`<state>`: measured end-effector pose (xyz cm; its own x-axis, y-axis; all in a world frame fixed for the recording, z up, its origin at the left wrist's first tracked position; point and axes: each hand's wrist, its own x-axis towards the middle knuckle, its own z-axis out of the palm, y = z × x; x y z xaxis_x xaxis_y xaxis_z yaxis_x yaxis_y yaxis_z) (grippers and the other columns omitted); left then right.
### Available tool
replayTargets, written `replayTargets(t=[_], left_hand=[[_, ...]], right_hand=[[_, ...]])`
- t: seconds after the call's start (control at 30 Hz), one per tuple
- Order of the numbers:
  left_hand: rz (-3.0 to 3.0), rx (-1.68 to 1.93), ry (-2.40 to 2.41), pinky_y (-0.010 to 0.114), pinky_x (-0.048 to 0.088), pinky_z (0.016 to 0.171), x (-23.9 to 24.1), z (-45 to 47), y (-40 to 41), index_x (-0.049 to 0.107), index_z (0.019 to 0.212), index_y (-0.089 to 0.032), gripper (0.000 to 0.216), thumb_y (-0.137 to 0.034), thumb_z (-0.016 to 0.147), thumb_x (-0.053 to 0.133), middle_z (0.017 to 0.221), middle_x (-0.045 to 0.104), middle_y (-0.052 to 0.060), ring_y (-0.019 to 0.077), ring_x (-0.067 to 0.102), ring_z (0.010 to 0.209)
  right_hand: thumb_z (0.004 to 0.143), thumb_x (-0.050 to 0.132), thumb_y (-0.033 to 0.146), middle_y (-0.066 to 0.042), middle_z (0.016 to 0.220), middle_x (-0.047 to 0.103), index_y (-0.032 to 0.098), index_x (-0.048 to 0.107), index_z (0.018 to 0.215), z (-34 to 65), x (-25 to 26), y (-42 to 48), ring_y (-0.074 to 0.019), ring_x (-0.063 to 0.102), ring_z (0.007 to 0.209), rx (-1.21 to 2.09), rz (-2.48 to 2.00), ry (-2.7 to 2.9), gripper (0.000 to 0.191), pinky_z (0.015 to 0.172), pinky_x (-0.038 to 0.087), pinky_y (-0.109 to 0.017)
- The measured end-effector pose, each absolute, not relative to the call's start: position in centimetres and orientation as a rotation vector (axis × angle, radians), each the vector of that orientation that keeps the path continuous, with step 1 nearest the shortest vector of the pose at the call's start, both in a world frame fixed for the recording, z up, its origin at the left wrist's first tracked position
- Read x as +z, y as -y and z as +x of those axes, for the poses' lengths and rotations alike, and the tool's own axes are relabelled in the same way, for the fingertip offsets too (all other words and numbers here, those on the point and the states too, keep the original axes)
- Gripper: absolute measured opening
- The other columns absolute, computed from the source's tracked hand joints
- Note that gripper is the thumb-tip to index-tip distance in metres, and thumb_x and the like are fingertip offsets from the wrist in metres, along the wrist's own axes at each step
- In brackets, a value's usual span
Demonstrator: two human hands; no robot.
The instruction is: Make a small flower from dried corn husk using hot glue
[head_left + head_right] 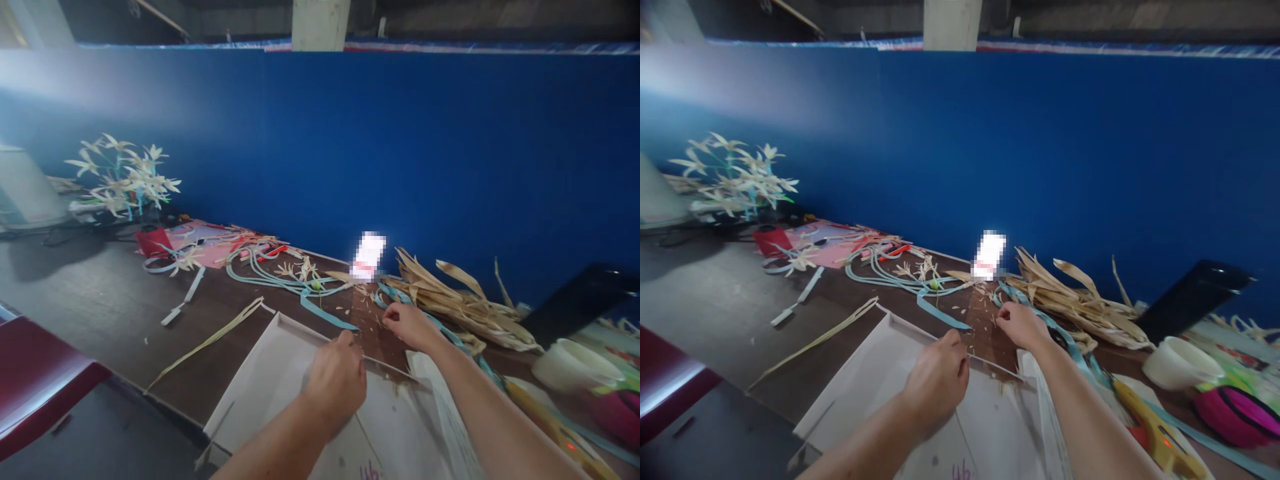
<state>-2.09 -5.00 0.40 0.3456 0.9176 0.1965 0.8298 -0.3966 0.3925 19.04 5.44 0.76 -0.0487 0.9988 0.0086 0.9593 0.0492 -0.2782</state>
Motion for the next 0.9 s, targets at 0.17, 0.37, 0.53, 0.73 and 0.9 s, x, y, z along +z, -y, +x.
replayTargets(t=[0.17, 0.37, 0.53, 0.73, 0.9], left_hand=[[2.376, 0.518, -1.591, 0.029, 0.044, 0.069, 0.3, -1.9, 5.1, 0.06, 0.084, -0.016, 0.022, -0.023, 0.085, 0.039, 0.095, 0.055, 0.008, 0.0175, 0.058, 0.078], [2.364, 0.585, -1.599, 0.028, 0.044, 0.068, 0.0, -1.6, 5.3, 0.058, 0.081, -0.016, 0.02, -0.022, 0.085, 0.04, 0.094, 0.055, 0.007, 0.0164, 0.058, 0.078], [2.379, 0.67, -1.58, 0.028, 0.044, 0.07, -0.4, -1.4, 5.6, 0.057, 0.085, -0.017, 0.019, -0.021, 0.085, 0.039, 0.094, 0.055, 0.006, 0.0167, 0.057, 0.08], [2.372, 0.742, -1.567, 0.029, 0.045, 0.071, -0.8, -1.3, 5.6, 0.056, 0.087, -0.017, 0.017, -0.02, 0.084, 0.04, 0.094, 0.055, 0.006, 0.0171, 0.056, 0.082], [2.374, 0.743, -1.556, 0.029, 0.045, 0.072, -0.9, -1.3, 5.5, 0.057, 0.084, -0.017, 0.017, -0.02, 0.084, 0.041, 0.094, 0.055, 0.007, 0.0173, 0.056, 0.081]], right_hand=[[0.079, 0.058, 0.034, -0.002, 0.086, 0.066, 0.023, 0.066, 0.096, 18.9, 1.0, -5.1, -0.0141, 0.06, 0.069, 0.453, -1.979, 2.029, 0.022, 0.059, 0.036, -0.023], [0.082, 0.054, 0.035, -0.001, 0.074, 0.066, 0.023, 0.068, 0.09, 17.8, 1.7, -4.4, -0.014, 0.06, 0.062, 0.543, -1.914, 2.103, 0.02, 0.059, 0.039, -0.024], [0.074, 0.062, 0.037, -0.001, 0.087, 0.069, 0.026, 0.07, 0.09, 15.3, 1.6, -3.7, -0.0174, 0.062, 0.079, 0.449, -1.872, 2.233, 0.021, 0.062, 0.039, -0.024], [0.073, 0.059, 0.03, -0.001, 0.094, 0.067, 0.029, 0.069, 0.086, 12.3, 0.8, -4.0, -0.0197, 0.06, 0.084, 0.276, -1.915, 2.301, 0.017, 0.062, 0.037, -0.026], [0.077, 0.053, 0.03, -0.002, 0.09, 0.067, 0.027, 0.067, 0.085, 12.2, 0.9, -5.4, -0.0197, 0.06, 0.082, 0.24, -1.913, 2.217, 0.017, 0.064, 0.039, -0.027]])
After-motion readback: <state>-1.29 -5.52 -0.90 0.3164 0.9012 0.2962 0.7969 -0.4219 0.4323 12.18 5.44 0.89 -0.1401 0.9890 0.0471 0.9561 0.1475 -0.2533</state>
